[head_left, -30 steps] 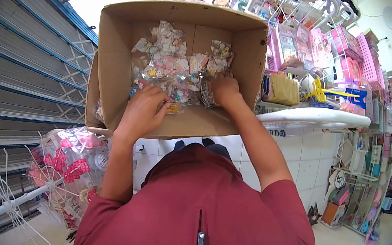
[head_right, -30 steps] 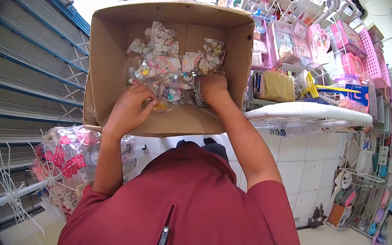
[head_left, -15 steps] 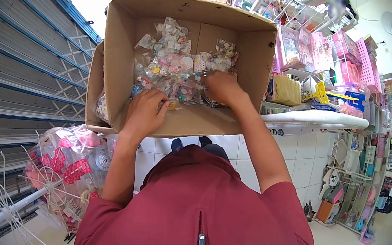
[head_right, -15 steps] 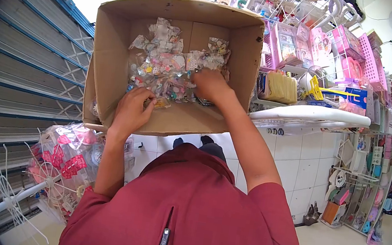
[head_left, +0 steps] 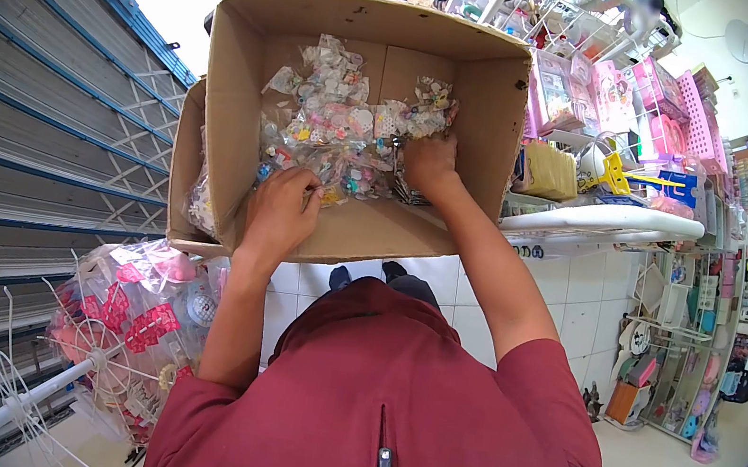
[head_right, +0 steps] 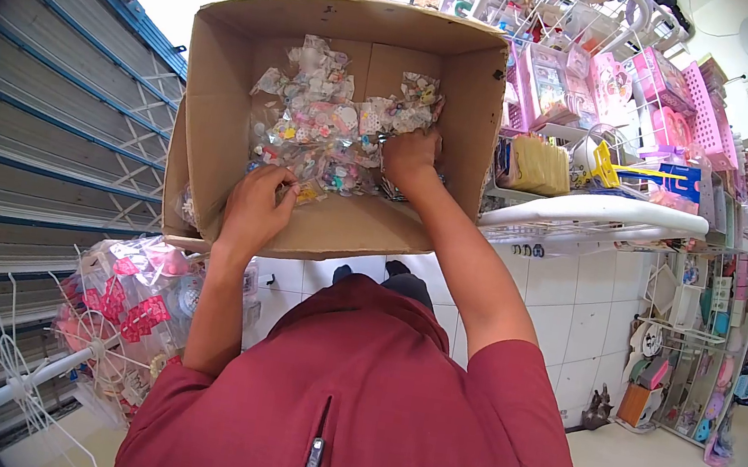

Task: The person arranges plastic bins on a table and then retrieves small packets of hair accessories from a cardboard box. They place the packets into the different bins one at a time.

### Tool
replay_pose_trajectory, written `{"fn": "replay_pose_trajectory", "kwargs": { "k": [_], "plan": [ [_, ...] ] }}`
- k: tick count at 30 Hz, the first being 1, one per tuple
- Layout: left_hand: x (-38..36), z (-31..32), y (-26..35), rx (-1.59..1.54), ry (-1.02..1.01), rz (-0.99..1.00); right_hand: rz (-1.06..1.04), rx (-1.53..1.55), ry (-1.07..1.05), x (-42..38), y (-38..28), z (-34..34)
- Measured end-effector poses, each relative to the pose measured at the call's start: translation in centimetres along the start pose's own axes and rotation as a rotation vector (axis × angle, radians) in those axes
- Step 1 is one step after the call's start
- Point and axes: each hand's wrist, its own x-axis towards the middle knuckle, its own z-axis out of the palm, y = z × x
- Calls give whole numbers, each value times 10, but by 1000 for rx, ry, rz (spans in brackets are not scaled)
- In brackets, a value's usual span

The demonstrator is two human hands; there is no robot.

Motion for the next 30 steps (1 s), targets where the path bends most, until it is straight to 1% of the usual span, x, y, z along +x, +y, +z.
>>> {"fn": "replay_pose_trajectory", "kwargs": {
  "k": [3,5,6,8,9,11,12,14,15,16,17,18,19,20,21,23,24,25,27,28,29,30],
  "plan": [
    [0,-1,1,-2,7,-6,-2,-16,76,3,7,14],
    [1,-3,2,-5,18,-11,51,139,133,3,9,10],
    [0,-4,2,-25,15,-20,52,137,138,0,12,10],
    [0,-6,3,-45,16,-25,39,202,217,-19,14,-15],
    [1,-8,4,-92,9,-58,40,201,223,-24,17,-20],
    [-1,-12,8,-139,-6,-85,-92,363,513,-38,21,-29],
    [0,-15,11,-179,0,-71,-80,365,517,-46,21,-33],
    [5,-17,15,-216,-5,-31,-87,994,536,-67,21,-48],
    [6,-16,18,-312,-1,12,-64,1002,548,-81,20,-54],
    [8,-14,21,-409,5,60,-112,1240,444,-95,21,-61],
    [11,-14,24,-408,-14,85,-162,1474,335,-108,23,-62],
    [11,-14,29,-634,-144,61,-236,1510,320,-119,26,-57],
    [11,-11,34,-860,-281,34,-209,1511,346,-134,29,-56],
    [8,-6,39,-968,-353,47,-304,1545,353,-152,31,-61],
    [2,-3,48,-973,-387,80,-396,1574,365,-172,36,-66],
    [-7,-1,79,-1120,-560,43,-533,1442,498,-213,55,-71],
    [-13,1,99,-1111,-583,78,-505,1503,442,-234,65,-71],
    [-19,5,122,-1100,-609,111,-541,1501,396,-252,79,-64],
    [-26,22,169,-948,-610,223,-448,1486,411,-293,109,-54],
    [-25,33,198,-815,-549,407,-415,1477,453,-313,127,-50],
    [-24,51,219,-765,-536,526,-341,1537,465,-335,143,-44],
    [-27,67,239,-738,-598,530,-271,1600,472,-356,158,-36]
  ]
}}
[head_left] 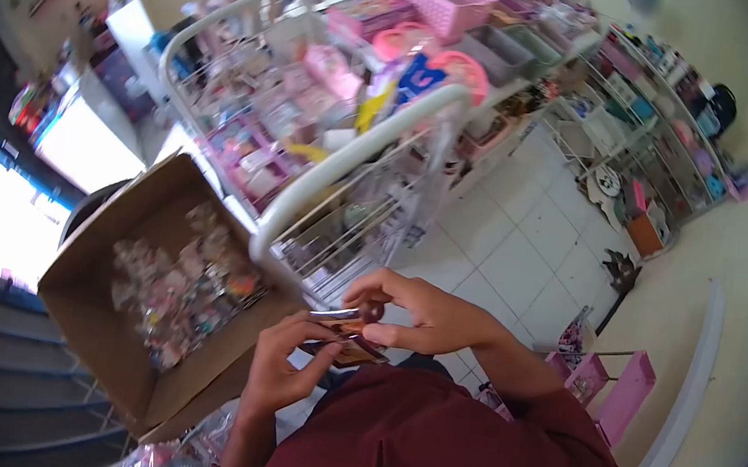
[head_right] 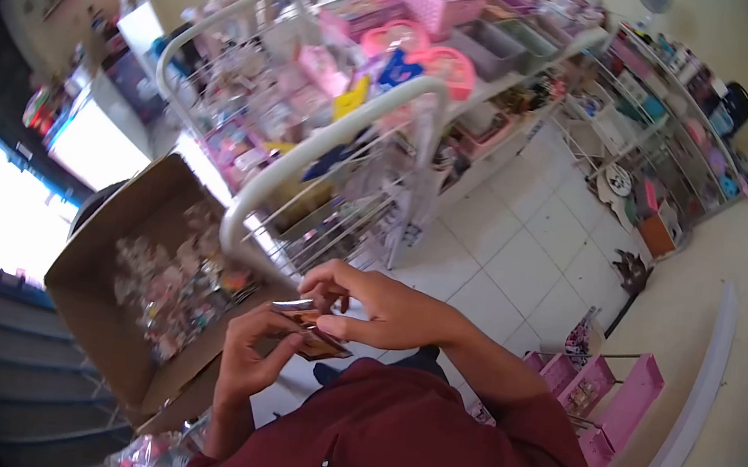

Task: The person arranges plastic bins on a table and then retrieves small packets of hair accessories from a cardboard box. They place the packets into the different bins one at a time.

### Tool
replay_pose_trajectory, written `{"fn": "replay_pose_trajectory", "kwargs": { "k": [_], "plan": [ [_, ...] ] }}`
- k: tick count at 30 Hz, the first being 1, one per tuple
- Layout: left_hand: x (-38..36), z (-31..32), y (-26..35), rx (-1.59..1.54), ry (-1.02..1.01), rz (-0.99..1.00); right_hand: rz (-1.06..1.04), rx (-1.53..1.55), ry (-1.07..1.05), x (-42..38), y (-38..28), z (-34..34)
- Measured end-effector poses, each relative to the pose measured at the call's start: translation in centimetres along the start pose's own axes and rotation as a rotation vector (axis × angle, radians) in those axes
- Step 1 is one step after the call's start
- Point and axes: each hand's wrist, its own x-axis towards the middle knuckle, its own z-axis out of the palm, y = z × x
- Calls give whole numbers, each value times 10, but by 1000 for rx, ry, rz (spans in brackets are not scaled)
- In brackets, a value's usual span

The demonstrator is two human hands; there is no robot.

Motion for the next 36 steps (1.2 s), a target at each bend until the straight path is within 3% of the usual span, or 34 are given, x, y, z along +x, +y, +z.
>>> {"fn": "replay_pose_trajectory", "kwargs": {
  "k": [2,4,7,10,14,17,19,23,28,32,36],
  "plan": [
    [36,41,3,5,-63,1,54,-100,20,-37,-3,-45],
    [74,85,8,190,-284,141,120,-230,36,-76,5,-91],
    [127,157,4,255,-440,391,236,-317,18,-127,16,-155],
    [169,215,11,243,-608,442,234,-317,48,-169,27,-206],
    [214,257,17,272,-647,431,227,-362,129,-188,24,-264],
    [254,273,7,93,-474,406,216,-380,140,-179,19,-321],
    [276,276,-3,-73,-263,276,167,-415,156,-160,11,-356],
    [323,275,-19,-144,-133,162,44,-479,110,-114,-6,-423],
    [385,280,-13,-166,-94,187,-13,-616,90,-54,-50,-512],
    [416,272,0,-82,-83,265,-308,-834,122,17,-72,-605],
    [435,267,4,-20,34,275,-257,-933,174,130,-69,-703]
  ]
}}
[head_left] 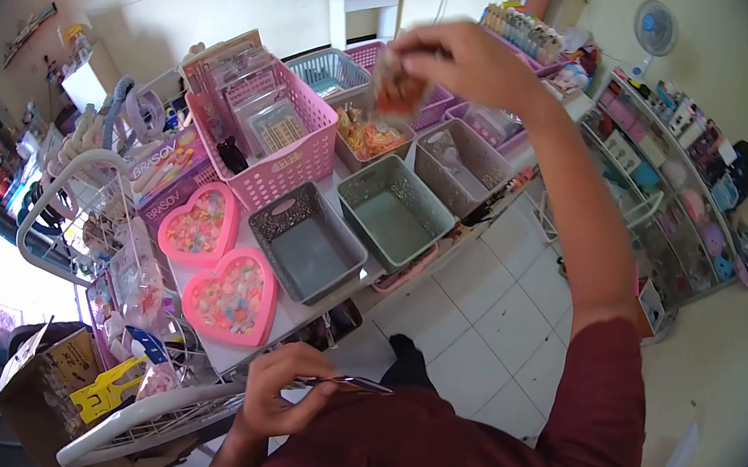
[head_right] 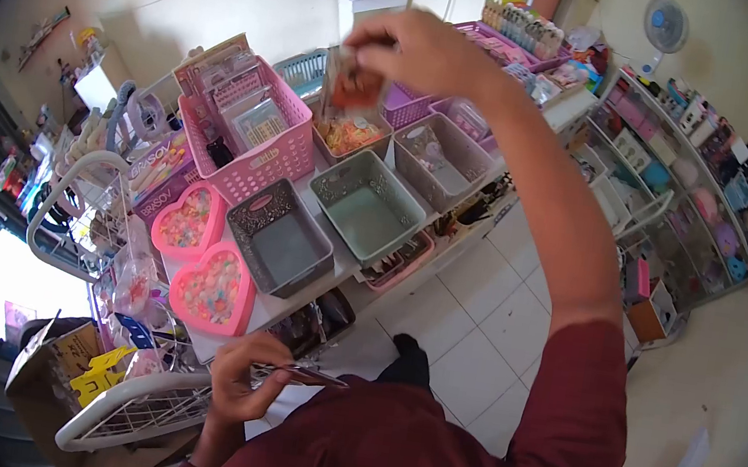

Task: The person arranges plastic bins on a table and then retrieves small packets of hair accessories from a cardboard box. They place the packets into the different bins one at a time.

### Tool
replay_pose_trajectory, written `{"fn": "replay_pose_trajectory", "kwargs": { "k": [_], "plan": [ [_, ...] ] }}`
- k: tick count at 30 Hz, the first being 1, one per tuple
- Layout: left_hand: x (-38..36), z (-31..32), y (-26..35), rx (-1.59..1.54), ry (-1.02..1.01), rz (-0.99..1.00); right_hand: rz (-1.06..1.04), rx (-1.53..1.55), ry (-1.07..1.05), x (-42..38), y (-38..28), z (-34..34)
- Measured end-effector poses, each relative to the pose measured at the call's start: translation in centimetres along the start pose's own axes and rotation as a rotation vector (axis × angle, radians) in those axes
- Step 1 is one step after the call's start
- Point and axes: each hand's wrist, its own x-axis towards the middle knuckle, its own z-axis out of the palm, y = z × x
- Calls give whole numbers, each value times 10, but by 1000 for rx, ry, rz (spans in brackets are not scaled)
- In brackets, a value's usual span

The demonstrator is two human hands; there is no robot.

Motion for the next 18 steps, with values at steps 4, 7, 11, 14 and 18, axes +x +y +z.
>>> {"fn": "replay_pose_trajectory", "kwargs": {
  "k": [4,7,11,14,18],
  "plan": [
    [13,12,3,55,280,-59,-84,-58,-7,126,98,21],
    [28,31,10,59,541,-119,-52,-47,-215,199,160,69],
    [50,46,6,123,715,-105,-125,-354,-441,215,160,94],
    [64,57,1,134,826,-83,-273,-329,-482,205,120,60],
    [94,72,0,169,898,-40,-668,288,-878,126,29,2]
  ]
}}
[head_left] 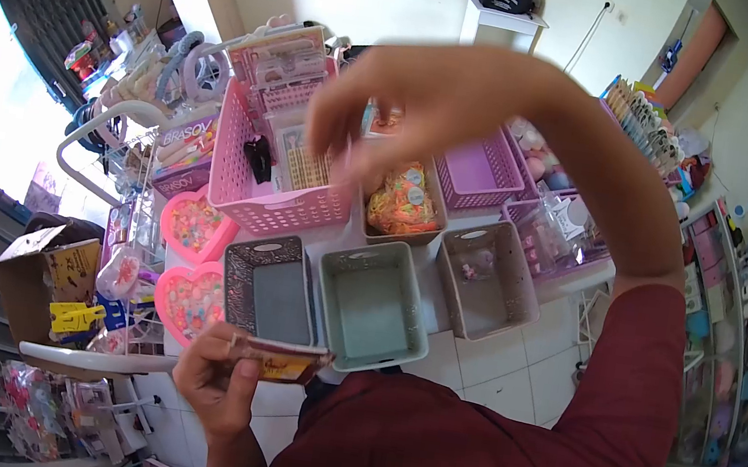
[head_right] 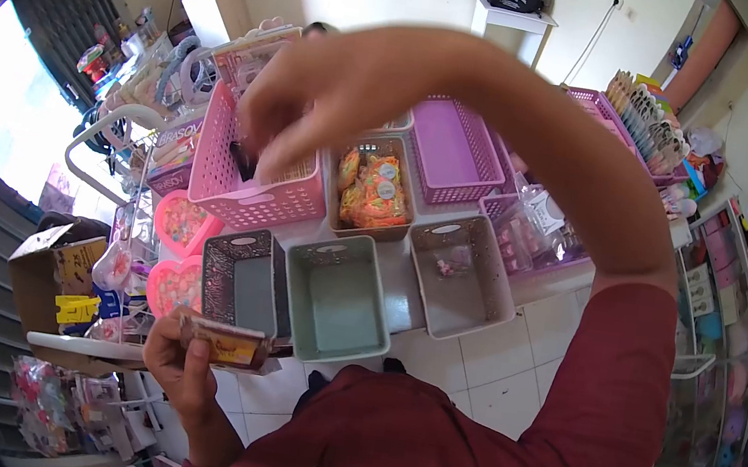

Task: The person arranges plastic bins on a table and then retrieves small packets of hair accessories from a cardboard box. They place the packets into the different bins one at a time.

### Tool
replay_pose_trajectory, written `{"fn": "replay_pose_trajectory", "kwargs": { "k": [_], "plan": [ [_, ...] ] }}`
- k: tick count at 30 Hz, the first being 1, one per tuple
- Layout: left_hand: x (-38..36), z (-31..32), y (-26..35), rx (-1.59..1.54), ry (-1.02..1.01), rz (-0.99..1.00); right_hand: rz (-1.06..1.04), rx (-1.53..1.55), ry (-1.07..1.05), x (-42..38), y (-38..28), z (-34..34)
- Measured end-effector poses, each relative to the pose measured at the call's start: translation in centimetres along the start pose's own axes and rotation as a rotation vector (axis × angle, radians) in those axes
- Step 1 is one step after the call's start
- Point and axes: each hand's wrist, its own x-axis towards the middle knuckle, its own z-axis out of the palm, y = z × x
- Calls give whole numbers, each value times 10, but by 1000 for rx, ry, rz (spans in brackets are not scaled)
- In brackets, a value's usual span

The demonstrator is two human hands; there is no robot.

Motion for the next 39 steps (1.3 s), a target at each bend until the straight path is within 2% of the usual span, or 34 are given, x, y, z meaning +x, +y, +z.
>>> {"fn": "replay_pose_trajectory", "kwargs": {
  "k": [2,5,7,9,10,11,12,15,18,19,20,21,23,24,26,29,31,32,34,35,37,38,39],
  "plan": [
    [6,24,4,-20,50,26,-225,142,54,-5,-36,45],
    [11,46,6,-48,99,58,-178,-26,18,-8,-65,76],
    [16,53,2,131,97,253,-209,-46,49,-9,-50,53],
    [14,53,4,156,143,241,-289,-165,148,-13,-22,3],
    [12,53,5,177,188,227,-128,-65,194,-16,-5,-20],
    [9,49,4,180,191,228,8,-158,270,-17,17,-39],
    [5,43,1,183,212,245,60,-407,307,-13,44,-57],
    [-4,34,0,200,247,252,408,-443,198,5,122,-65],
    [-10,29,-1,220,263,253,504,-382,-45,27,207,-44],
    [-12,28,-1,229,269,260,555,-367,-166,33,203,-38],
    [-14,26,-1,229,273,257,675,-478,-220,31,197,-33],
    [-15,23,-1,244,276,262,674,-479,-225,30,192,-37],
    [-17,19,-1,260,281,257,669,-586,-59,22,192,-42],
    [-16,19,-1,242,292,221,607,-586,-40,18,211,-54],
    [-19,20,1,221,296,178,520,-644,73,-7,166,-66],
    [-20,21,2,89,198,88,428,-690,238,-54,87,-65],
    [-19,11,2,-114,-229,38,435,-525,177,-88,21,-64],
    [-15,9,1,-119,-237,34,331,-571,269,-106,9,-49],
    [-4,9,-2,-293,-838,-9,180,-567,371,-144,-24,-13],
    [-4,12,-5,-295,-841,-9,134,-520,380,-162,-47,6],
    [-10,22,-19,-357,-1151,-232,84,-244,241,-189,-78,42],
    [-20,20,-33,-357,-1146,-232,56,-153,184,-197,-84,60],
    [-37,15,-54,-344,-1184,-488,27,-62,126,-199,-84,82]
  ]
}}
